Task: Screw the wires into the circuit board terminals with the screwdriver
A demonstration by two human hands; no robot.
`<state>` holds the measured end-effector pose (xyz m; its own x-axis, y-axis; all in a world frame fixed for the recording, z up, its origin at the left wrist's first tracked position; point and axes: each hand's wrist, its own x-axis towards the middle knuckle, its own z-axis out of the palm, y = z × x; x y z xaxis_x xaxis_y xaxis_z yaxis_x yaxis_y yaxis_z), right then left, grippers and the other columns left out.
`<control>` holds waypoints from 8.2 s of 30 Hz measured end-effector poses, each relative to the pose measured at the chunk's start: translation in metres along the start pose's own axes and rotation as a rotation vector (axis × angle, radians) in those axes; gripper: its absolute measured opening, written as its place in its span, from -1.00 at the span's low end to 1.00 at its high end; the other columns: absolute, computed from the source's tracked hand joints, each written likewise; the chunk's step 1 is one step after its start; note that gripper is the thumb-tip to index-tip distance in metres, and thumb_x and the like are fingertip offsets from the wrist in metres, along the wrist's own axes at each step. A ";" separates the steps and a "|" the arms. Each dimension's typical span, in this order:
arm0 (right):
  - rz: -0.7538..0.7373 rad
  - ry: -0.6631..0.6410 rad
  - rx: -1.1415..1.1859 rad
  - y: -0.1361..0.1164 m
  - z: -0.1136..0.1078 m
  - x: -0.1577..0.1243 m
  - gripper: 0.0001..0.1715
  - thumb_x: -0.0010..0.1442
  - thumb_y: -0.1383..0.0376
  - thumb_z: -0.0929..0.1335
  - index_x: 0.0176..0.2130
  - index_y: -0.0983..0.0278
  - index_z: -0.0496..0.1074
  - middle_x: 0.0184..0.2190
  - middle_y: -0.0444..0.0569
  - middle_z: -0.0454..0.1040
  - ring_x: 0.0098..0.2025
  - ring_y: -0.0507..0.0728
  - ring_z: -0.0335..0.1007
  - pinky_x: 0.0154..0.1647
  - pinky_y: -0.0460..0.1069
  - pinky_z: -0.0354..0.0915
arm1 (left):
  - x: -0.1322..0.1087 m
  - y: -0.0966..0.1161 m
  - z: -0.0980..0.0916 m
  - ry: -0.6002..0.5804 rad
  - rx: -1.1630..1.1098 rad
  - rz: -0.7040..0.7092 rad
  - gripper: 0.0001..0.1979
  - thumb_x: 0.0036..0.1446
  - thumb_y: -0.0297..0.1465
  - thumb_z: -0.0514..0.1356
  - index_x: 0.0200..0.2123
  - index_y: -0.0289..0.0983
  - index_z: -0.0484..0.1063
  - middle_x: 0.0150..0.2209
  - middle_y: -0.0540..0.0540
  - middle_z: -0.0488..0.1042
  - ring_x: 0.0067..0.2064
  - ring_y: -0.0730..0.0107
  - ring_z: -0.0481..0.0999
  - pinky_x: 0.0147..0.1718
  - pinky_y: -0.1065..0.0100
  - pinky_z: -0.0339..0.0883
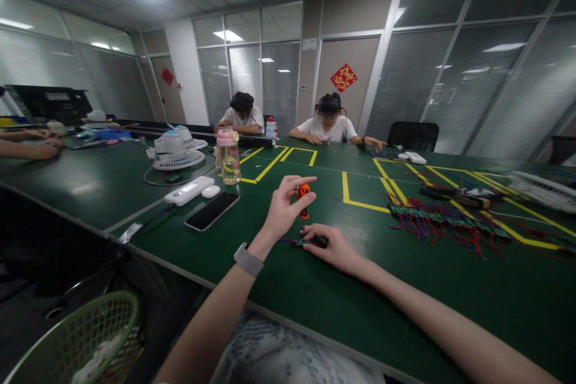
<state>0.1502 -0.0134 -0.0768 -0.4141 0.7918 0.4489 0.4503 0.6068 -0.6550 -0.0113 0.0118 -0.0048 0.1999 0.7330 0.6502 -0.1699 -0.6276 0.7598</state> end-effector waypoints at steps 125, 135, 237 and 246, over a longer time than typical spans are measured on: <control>0.018 -0.004 -0.014 -0.001 -0.002 -0.001 -0.97 0.07 0.34 0.40 -0.38 0.27 0.48 -0.20 0.04 0.54 -0.04 0.19 0.46 0.02 0.12 0.33 | 0.000 0.000 0.003 -0.077 -0.236 -0.071 -0.64 0.18 -0.30 0.14 0.04 -0.23 0.41 -0.13 -0.15 0.48 -0.18 0.33 0.50 -0.19 0.27 0.43; 0.000 -0.002 0.003 0.002 -0.001 0.000 -0.98 0.07 0.36 0.40 -0.38 0.27 0.48 -0.21 0.03 0.55 -0.06 0.18 0.46 0.01 0.11 0.34 | 0.001 -0.003 0.003 -0.099 -0.294 -0.072 -0.65 0.20 -0.31 0.11 0.04 -0.23 0.41 -0.07 -0.17 0.46 -0.12 0.29 0.49 -0.15 0.24 0.43; -0.003 -0.005 -0.014 0.000 0.000 0.000 -0.99 0.06 0.36 0.41 -0.40 0.27 0.46 -0.22 0.04 0.55 -0.05 0.20 0.46 -0.03 0.10 0.36 | 0.001 0.001 0.000 0.035 0.022 -0.021 -0.71 0.05 -0.34 0.26 -0.12 -0.25 0.51 -0.09 -0.13 0.41 -0.19 0.42 0.45 -0.24 0.42 0.39; 0.004 -0.007 -0.019 0.001 -0.001 0.000 -0.98 0.06 0.37 0.41 -0.39 0.27 0.47 -0.21 0.05 0.55 -0.04 0.20 0.46 -0.02 0.10 0.36 | 0.000 0.002 0.000 0.000 0.000 -0.023 -0.68 0.09 -0.31 0.23 -0.06 -0.24 0.48 -0.15 -0.12 0.43 -0.22 0.40 0.46 -0.28 0.42 0.39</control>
<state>0.1511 -0.0127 -0.0769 -0.4177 0.7938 0.4420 0.4668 0.6049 -0.6452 -0.0115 0.0106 -0.0031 0.2035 0.7473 0.6325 -0.1655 -0.6105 0.7745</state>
